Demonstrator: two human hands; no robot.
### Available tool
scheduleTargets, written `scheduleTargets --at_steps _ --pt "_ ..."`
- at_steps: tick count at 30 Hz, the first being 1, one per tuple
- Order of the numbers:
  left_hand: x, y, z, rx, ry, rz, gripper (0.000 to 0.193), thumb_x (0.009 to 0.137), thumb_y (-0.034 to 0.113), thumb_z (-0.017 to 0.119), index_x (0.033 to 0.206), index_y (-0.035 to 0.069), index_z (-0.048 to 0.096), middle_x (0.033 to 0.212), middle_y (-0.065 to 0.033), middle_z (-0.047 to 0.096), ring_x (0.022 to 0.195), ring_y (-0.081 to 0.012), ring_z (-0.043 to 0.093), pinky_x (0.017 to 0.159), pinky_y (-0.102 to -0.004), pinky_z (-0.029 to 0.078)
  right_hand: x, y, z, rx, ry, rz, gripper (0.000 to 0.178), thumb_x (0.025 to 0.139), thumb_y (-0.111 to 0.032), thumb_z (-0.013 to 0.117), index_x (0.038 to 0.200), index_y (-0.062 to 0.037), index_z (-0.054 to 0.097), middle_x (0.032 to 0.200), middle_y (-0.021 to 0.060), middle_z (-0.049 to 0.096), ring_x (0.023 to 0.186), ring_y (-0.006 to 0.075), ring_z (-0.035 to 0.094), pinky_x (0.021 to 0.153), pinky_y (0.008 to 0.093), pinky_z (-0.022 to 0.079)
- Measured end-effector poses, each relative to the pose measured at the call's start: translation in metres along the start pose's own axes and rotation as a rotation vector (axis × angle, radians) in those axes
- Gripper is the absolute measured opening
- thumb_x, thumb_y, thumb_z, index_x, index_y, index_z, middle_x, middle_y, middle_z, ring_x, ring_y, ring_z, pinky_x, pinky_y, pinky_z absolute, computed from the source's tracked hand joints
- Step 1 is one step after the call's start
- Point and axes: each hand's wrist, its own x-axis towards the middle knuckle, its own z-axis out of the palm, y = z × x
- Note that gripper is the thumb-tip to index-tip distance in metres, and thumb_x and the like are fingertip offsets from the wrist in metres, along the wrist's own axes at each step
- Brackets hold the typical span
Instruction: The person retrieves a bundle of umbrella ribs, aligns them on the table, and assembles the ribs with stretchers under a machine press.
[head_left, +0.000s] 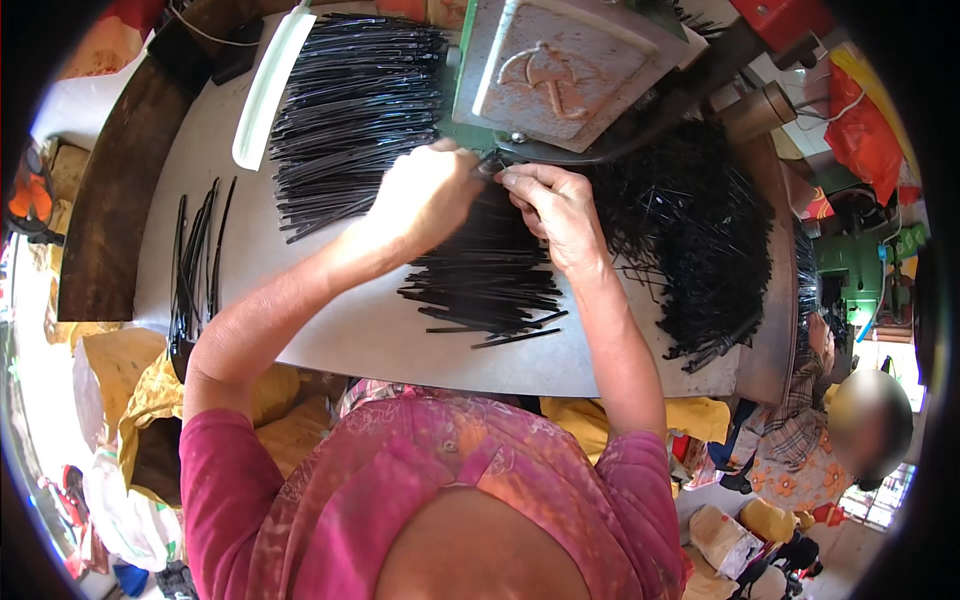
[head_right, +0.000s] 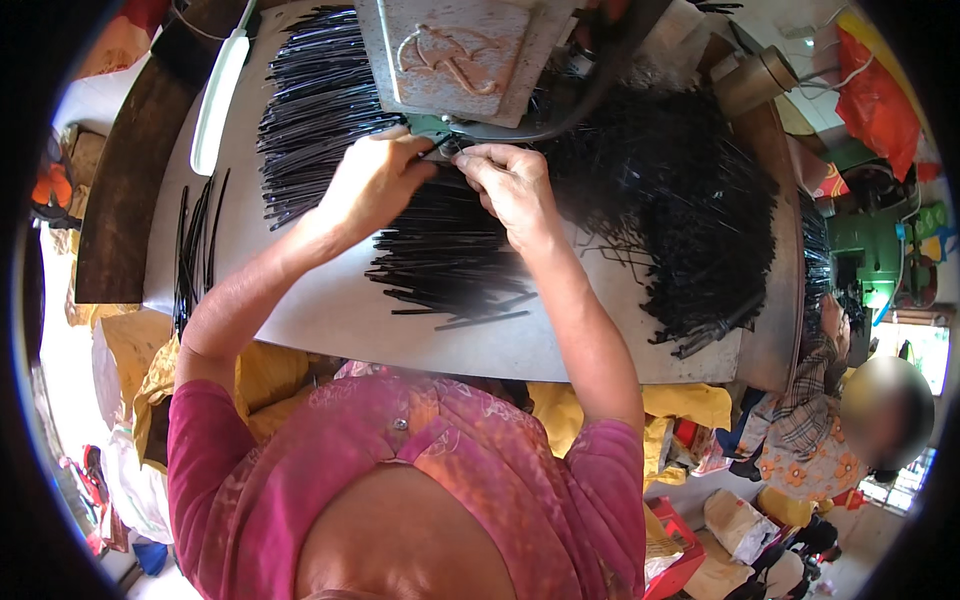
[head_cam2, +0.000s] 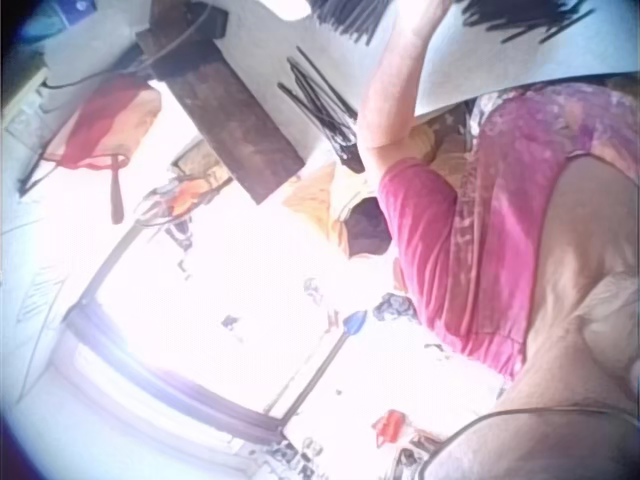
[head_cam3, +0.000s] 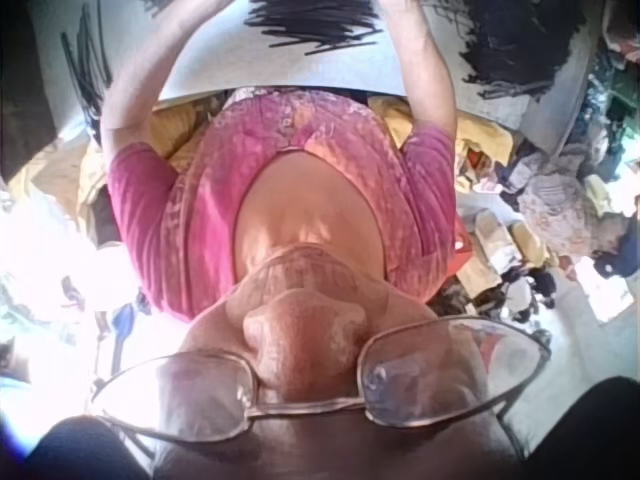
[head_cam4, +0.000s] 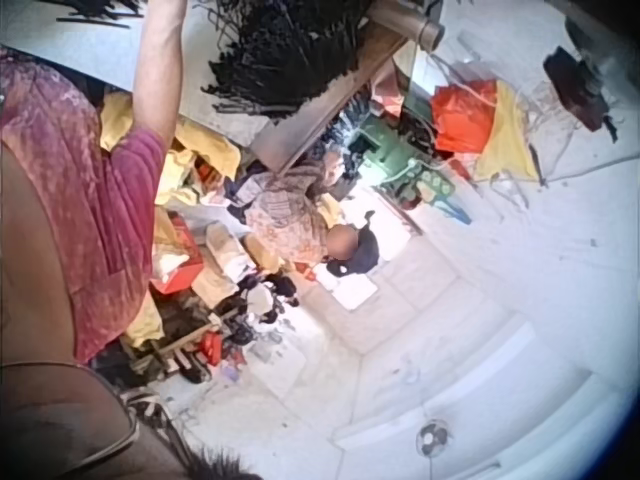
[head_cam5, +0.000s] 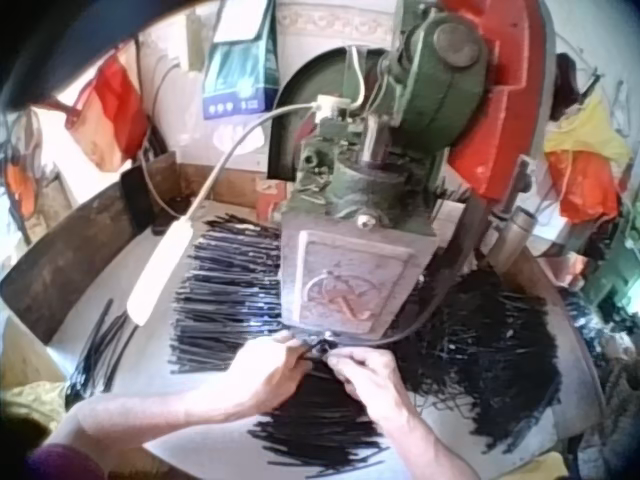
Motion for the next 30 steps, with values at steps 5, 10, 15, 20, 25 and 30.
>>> scheduleTargets --at_steps 5,10,15,20,25,30 --pt "-0.036 0.045 -0.019 -0.629 -0.358 -0.287 0.020 0.072 0.012 0.059 0.087 -0.002 0.056 0.071 -0.0207 0.057 0.068 -0.0312 0.058 0.059 -0.0367 0.046 0.000 -0.001 -0.003 0.042 -0.072 0.030 0.013 0.079 -0.011 0.056 0.083 0.0009 0.060 0.057 -0.0039 0.044 0.040 -0.0001 0.031 0.035 0.0155 0.020" --pt "-0.047 -0.012 -0.020 0.106 0.047 0.142 0.017 0.069 0.004 0.060 0.085 0.001 0.056 0.075 -0.0084 0.049 0.068 -0.0239 0.052 0.059 -0.0324 0.044 -0.007 -0.003 -0.015 0.073 -0.156 0.094 0.015 0.082 -0.012 0.054 0.084 0.0020 0.059 0.057 -0.0036 0.044 0.039 0.0001 0.031 0.035 0.0149 0.020" --pt "-0.040 -0.058 -0.017 0.264 0.014 0.034 0.012 0.068 0.003 0.060 0.078 0.001 0.054 0.077 -0.0099 0.048 0.076 -0.0267 0.048 0.068 -0.0367 0.041 -0.007 0.001 -0.018 0.185 -0.057 0.082 0.016 0.080 -0.013 0.057 0.084 0.0024 0.058 0.059 -0.0013 0.047 0.042 0.0022 0.036 0.037 0.0161 0.024" --pt "-0.028 -0.038 -0.028 0.074 0.018 -0.058 0.008 0.073 0.002 0.055 0.081 0.000 0.051 0.077 -0.0124 0.049 0.068 -0.0304 0.052 0.060 -0.0372 0.042 -0.010 0.005 -0.017 0.224 0.039 0.031 0.013 0.082 -0.010 0.054 0.086 0.0017 0.056 0.069 0.0041 0.054 0.053 0.0085 0.051 0.045 0.0182 0.040" --pt "-0.020 -0.014 -0.020 -0.006 0.039 0.018 0.015 0.075 0.002 0.054 0.090 0.001 0.054 0.075 -0.0126 0.049 0.066 -0.0289 0.052 0.058 -0.0355 0.042 -0.010 0.004 -0.005 0.420 0.090 0.023 0.005 0.080 -0.002 0.052 0.081 0.0031 0.053 0.079 0.0129 0.058 0.075 0.0239 0.061 0.067 0.0319 0.053" --pt "-0.014 -0.013 -0.010 -0.140 0.031 -0.028 0.022 0.076 0.002 0.054 0.097 0.001 0.057 0.072 -0.0112 0.048 0.063 -0.0233 0.049 0.057 -0.0311 0.040 -0.012 0.011 0.002 0.573 0.243 -0.053 0.007 0.079 0.001 0.052 0.080 0.0069 0.053 0.080 0.0157 0.058 0.079 0.0277 0.061 0.073 0.0348 0.052"
